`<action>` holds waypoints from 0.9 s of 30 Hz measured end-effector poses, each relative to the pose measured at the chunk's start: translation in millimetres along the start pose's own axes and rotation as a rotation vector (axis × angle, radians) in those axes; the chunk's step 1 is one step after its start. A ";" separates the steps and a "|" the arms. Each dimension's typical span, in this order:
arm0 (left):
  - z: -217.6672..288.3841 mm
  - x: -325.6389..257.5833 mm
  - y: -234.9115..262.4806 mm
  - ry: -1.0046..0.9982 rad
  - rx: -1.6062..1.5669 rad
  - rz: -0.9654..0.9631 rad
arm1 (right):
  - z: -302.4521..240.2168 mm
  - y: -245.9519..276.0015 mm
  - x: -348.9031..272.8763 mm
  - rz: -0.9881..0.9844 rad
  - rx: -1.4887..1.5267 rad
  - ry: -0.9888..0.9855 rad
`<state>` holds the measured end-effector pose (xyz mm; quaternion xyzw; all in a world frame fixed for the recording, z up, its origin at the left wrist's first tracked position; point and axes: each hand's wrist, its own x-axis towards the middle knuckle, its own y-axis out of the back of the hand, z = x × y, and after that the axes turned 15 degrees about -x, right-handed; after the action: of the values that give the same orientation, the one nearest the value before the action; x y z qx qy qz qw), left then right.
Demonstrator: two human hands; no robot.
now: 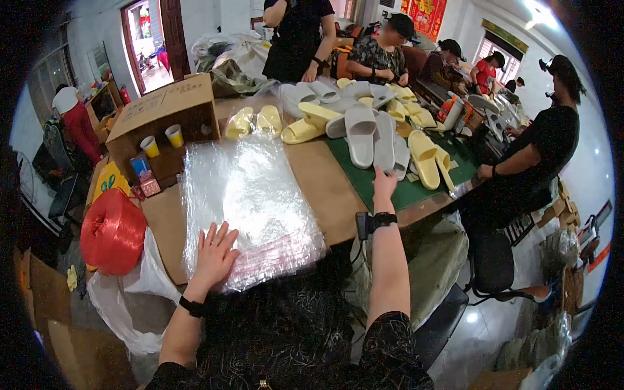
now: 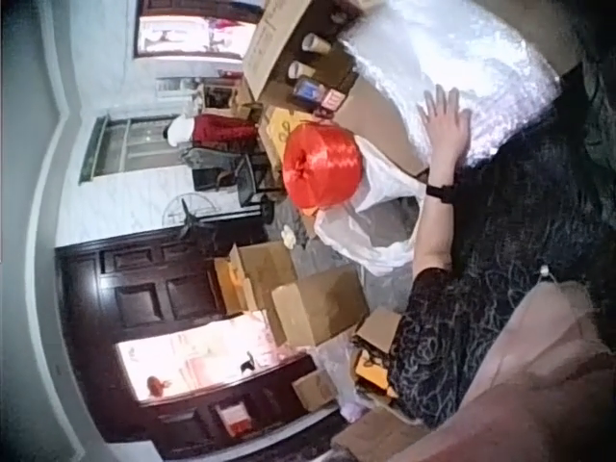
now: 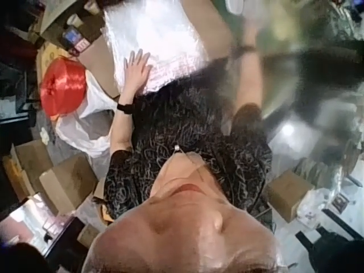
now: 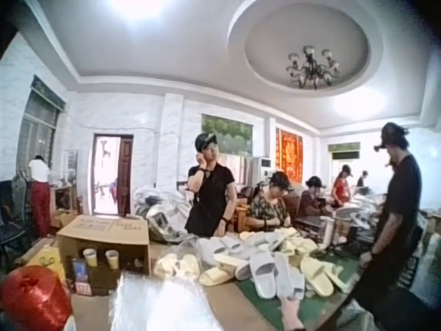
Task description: The recorder is packing multiple pairs of slippers into individual plastic bags at a workstation.
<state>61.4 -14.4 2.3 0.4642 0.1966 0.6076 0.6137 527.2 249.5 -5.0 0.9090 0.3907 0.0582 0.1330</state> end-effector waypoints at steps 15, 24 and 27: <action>8.8 1.2 5.7 0.017 -0.033 -0.032 | 8.3 -9.2 59.2 -0.082 -0.082 -0.058; 3.5 1.1 1.2 -0.011 -0.017 -0.027 | -60.6 18.6 31.4 -0.197 0.175 0.004; 0.0 -3.8 0.8 -0.007 -0.016 -0.009 | -91.5 33.6 -4.7 -0.201 0.182 0.362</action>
<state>60.3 -18.1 1.7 0.4603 0.1918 0.6048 0.6210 528.1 241.9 92.2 0.8484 0.5006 0.1712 -0.0167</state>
